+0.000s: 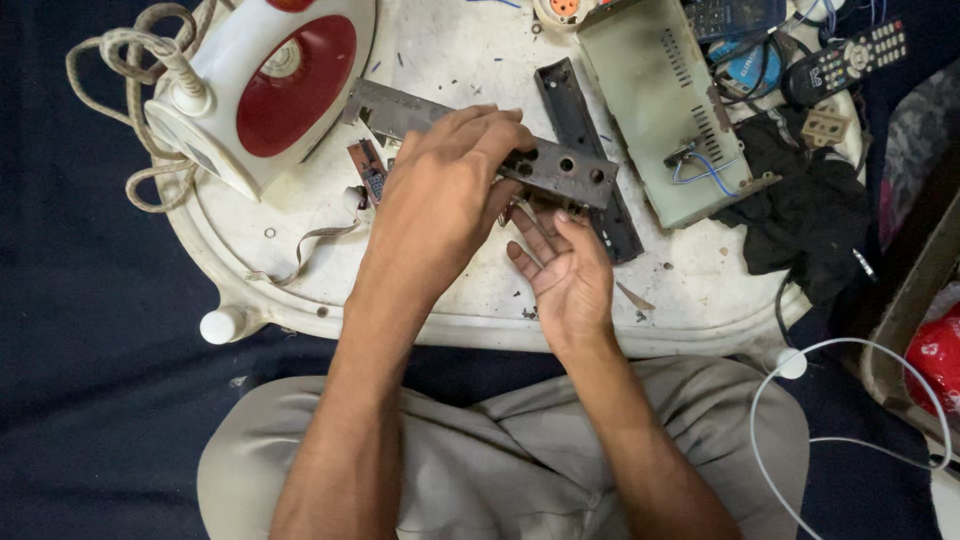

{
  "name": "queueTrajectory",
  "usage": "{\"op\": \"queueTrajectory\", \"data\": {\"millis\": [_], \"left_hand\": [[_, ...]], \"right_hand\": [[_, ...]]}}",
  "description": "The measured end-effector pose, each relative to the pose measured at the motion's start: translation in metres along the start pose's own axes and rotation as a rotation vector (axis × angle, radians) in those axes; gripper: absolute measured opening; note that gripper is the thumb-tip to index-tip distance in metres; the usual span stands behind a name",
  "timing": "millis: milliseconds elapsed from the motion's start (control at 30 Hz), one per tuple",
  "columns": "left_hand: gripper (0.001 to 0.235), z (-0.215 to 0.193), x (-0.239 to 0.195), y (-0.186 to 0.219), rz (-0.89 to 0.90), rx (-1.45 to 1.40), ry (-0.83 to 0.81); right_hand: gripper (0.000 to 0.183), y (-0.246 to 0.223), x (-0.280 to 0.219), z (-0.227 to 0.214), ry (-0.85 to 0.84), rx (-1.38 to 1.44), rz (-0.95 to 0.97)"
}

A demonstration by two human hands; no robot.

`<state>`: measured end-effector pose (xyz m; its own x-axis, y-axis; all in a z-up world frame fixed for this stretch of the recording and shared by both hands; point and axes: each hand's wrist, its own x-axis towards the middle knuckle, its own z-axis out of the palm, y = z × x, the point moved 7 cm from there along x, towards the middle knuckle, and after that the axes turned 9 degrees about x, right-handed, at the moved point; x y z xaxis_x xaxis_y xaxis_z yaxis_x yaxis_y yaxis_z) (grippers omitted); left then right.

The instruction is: The person uses a screwdriver to remove screws from a circuit board, then wipes the metal casing with a cloth. They handle the board and casing while seated on the floor.

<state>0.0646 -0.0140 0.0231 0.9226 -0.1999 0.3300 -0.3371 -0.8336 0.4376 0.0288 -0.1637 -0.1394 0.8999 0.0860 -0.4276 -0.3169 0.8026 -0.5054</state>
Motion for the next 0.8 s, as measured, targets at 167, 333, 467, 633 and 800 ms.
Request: {"op": "queueTrajectory", "data": {"millis": [167,333,467,633,800], "left_hand": [[0.026,0.002,0.0,0.001,0.023,0.026,0.022],[0.027,0.008,-0.001,0.0,0.047,0.041,0.055],[0.029,0.015,0.001,-0.001,0.065,0.1,0.073],[0.028,0.018,0.001,-0.002,0.051,0.166,0.061],[0.034,0.018,0.001,-0.004,0.041,0.204,0.027]], "right_hand": [[0.027,0.0,0.0,0.0,0.066,-0.105,-0.029],[0.028,-0.004,-0.002,-0.002,0.083,-0.205,-0.106],[0.027,-0.007,-0.003,-0.009,0.12,-0.264,-0.176],[0.026,-0.013,-0.005,-0.013,0.149,-0.304,-0.252],[0.028,-0.018,-0.008,-0.012,0.185,-0.381,-0.262]]}}
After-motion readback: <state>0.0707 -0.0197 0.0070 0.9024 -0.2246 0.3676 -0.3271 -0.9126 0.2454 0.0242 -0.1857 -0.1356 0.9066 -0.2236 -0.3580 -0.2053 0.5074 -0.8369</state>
